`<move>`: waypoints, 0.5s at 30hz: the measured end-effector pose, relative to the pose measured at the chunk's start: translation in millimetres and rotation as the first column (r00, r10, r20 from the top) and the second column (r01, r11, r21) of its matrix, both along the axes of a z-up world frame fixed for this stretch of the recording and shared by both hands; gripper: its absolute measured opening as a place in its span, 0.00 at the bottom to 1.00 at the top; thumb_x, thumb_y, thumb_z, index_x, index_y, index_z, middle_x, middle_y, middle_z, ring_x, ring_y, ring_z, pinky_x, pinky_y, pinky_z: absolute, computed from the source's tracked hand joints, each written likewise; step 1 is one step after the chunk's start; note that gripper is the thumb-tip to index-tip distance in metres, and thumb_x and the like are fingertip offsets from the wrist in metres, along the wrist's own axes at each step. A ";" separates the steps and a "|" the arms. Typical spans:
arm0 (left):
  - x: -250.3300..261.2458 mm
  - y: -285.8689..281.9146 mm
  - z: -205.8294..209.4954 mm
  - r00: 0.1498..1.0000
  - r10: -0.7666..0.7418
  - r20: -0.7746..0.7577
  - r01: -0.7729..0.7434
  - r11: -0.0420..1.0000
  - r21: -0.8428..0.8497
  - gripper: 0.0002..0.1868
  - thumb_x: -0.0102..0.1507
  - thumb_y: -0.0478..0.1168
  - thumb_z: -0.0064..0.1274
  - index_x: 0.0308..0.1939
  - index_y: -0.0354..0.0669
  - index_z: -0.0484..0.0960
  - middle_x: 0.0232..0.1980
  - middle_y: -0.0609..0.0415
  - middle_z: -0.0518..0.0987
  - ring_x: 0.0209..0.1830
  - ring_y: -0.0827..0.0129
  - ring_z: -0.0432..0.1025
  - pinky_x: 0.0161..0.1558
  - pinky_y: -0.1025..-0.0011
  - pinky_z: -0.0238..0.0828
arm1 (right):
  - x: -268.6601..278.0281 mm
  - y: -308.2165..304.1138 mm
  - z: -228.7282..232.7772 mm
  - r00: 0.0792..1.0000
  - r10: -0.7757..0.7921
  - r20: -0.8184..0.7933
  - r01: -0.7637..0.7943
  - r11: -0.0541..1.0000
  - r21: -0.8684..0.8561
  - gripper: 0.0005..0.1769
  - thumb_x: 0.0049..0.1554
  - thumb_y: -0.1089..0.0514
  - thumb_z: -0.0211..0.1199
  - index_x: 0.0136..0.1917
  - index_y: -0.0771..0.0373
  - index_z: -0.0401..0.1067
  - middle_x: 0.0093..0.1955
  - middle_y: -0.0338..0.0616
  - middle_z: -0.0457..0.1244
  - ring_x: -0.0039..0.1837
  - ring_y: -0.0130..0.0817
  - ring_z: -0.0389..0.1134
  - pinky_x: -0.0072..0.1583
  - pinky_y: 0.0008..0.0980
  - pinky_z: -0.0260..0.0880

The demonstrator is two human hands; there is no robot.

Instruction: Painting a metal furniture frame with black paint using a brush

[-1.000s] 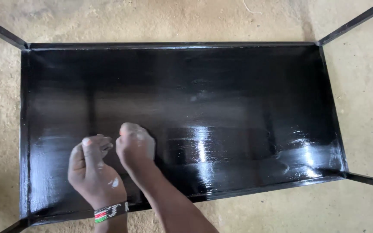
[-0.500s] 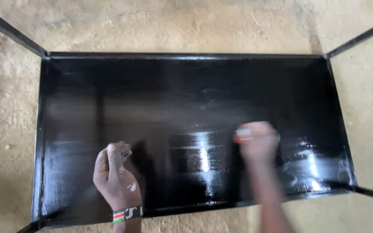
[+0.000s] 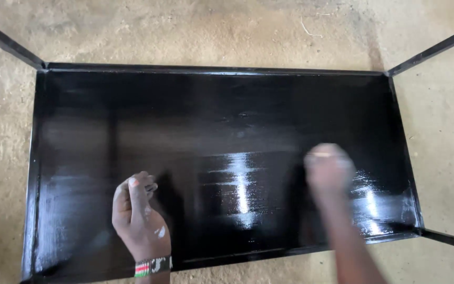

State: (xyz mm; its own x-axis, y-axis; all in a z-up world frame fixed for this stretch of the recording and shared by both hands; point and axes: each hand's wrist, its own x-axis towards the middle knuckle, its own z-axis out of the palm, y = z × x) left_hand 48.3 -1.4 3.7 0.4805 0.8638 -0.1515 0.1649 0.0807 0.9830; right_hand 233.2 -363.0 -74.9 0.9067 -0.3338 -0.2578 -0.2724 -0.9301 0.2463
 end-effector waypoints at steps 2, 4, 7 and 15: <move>-2.1 -2.3 15.6 0.998 -0.024 -0.065 0.024 1.000 0.002 0.18 0.85 0.44 0.48 0.56 0.37 0.90 0.52 0.50 0.89 0.50 0.66 0.83 0.57 0.69 0.85 | 8.4 -136.3 -55.9 0.891 -0.175 0.420 -0.028 0.901 0.434 0.07 0.68 0.58 0.73 0.57 0.49 0.90 0.48 0.38 0.78 0.49 0.43 0.79 0.51 0.45 0.74; -8.8 3.5 -2.5 0.998 -0.001 -0.068 0.002 1.000 0.022 0.18 0.86 0.43 0.47 0.57 0.36 0.90 0.53 0.48 0.90 0.50 0.66 0.84 0.56 0.70 0.85 | 21.1 -119.5 -95.4 0.823 -0.361 0.439 -0.042 0.732 0.680 0.07 0.62 0.59 0.75 0.54 0.55 0.89 0.45 0.41 0.77 0.44 0.40 0.79 0.46 0.40 0.77; -15.0 22.2 -35.1 0.996 0.085 -0.005 -0.085 0.995 0.060 0.17 0.88 0.48 0.47 0.58 0.44 0.88 0.54 0.53 0.89 0.51 0.70 0.82 0.55 0.72 0.80 | 14.7 91.6 -6.1 0.868 -0.441 0.227 0.077 0.571 0.817 0.06 0.56 0.54 0.77 0.48 0.47 0.91 0.38 0.36 0.75 0.38 0.33 0.77 0.42 0.35 0.77; -169.8 24.7 -126.6 0.870 0.482 -0.101 -0.490 0.826 -0.278 0.23 0.83 0.56 0.38 0.62 0.52 0.86 0.48 0.61 0.89 0.39 0.76 0.82 0.42 0.80 0.74 | -152.2 331.3 -11.8 0.974 0.157 0.161 -0.215 0.437 0.874 0.17 0.63 0.28 0.65 0.63 0.25 0.81 0.52 0.19 0.77 0.60 0.32 0.84 0.62 0.40 0.84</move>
